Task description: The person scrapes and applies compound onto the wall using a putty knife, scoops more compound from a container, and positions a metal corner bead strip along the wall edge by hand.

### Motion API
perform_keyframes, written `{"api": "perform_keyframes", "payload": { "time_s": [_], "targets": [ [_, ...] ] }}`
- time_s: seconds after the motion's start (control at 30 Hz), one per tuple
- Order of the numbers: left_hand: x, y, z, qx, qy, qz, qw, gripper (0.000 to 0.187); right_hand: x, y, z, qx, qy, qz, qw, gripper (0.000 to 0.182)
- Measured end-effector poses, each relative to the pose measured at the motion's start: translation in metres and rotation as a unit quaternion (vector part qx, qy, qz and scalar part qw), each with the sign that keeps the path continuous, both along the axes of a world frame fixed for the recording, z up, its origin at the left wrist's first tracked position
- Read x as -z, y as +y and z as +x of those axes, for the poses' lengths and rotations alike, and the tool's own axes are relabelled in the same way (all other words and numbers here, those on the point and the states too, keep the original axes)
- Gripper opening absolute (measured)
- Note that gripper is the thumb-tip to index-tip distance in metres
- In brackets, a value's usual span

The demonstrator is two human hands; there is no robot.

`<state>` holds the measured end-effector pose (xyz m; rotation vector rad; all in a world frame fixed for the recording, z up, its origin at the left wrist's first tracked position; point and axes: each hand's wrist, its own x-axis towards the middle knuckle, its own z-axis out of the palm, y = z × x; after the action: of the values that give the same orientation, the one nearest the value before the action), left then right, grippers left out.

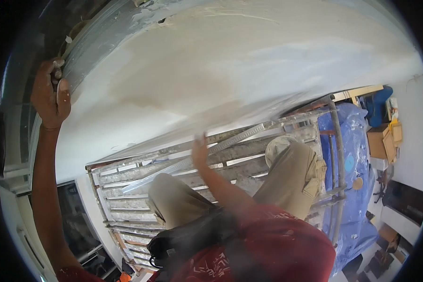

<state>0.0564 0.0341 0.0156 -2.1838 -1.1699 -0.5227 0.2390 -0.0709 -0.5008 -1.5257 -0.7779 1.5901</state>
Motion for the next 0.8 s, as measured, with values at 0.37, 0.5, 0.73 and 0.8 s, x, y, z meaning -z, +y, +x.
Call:
{"api": "perform_keyframes", "payload": {
  "time_s": [0.37,0.5,0.73,0.8],
  "targets": [
    [0.003,0.001,-0.011,0.009,0.025,0.007,1.0,0.047,0.108,0.139,0.025,0.367,0.247,-0.069,0.894,0.052],
    [0.003,0.004,-0.011,0.019,-0.013,-0.018,1.0,0.043,0.111,0.049,-0.072,0.247,0.365,-0.013,0.898,0.047],
    [0.0,0.001,0.0,0.006,-0.028,0.006,1.0,0.036,0.07,0.039,0.021,0.224,0.398,0.021,0.89,0.018],
    [0.0,0.004,-0.001,0.021,-0.026,0.014,0.999,0.037,0.045,0.087,0.077,0.316,0.27,0.048,0.908,0.031]
  ]
}}
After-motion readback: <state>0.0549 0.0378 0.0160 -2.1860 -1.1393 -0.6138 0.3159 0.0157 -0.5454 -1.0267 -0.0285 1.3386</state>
